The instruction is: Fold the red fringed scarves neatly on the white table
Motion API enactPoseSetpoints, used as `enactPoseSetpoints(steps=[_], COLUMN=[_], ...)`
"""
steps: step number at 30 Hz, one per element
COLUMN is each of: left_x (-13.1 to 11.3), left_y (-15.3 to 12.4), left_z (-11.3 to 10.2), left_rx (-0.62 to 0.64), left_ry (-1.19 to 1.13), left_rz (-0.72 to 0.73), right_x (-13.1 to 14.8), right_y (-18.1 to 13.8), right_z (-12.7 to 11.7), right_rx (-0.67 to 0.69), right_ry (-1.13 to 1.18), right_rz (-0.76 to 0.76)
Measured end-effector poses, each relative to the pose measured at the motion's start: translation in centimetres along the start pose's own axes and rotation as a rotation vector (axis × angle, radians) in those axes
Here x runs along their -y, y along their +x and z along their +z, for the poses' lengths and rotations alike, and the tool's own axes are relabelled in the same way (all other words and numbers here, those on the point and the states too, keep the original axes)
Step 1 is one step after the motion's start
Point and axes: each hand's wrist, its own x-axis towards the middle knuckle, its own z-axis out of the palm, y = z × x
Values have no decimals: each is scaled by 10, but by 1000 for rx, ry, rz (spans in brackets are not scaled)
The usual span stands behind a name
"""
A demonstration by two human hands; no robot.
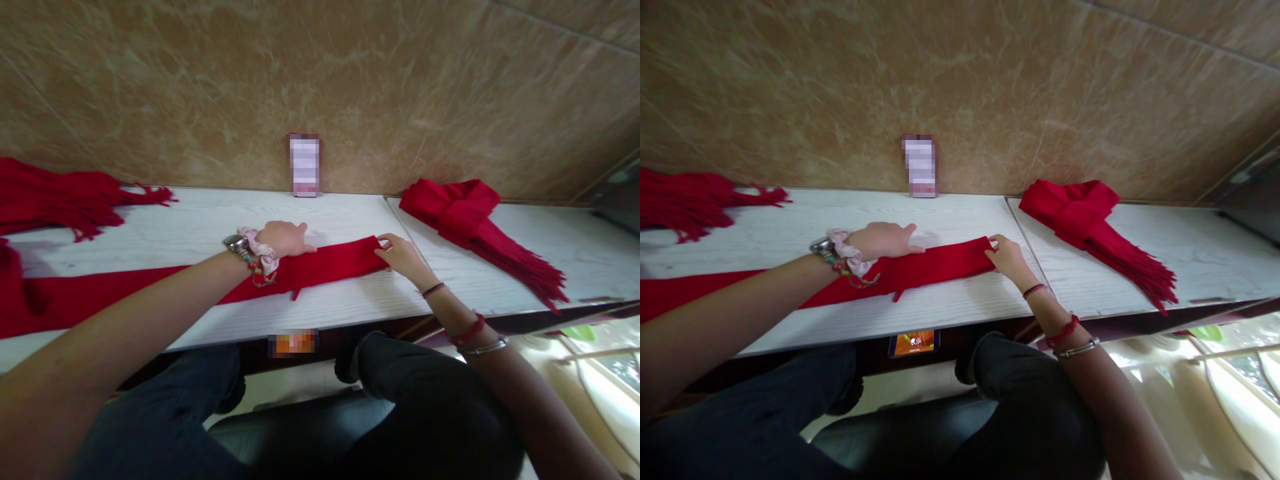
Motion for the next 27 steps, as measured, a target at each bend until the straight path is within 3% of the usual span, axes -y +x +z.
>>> enactPoseSetpoints(steps=[2,5,9,13,27], left_x=[-7,-15,-18,-21,-47], left_y=[-10,-22,-30,-36,-40], left_z=[8,25,44,48,43], left_rx=[-165,-349,-358,-324,-339], left_ry=[48,45,94,182,157], left_rz=[75,341,545,568,403], right_x=[3,6,5,2,9], right_y=[-2,-3,-3,4,2], right_z=[0,1,-2,-7,-7], right_rx=[-34,-59,-26,-29,-26], right_ry=[-177,-325,-316,-287,-365], right_rz=[-82,-168,-116,-104,-101])
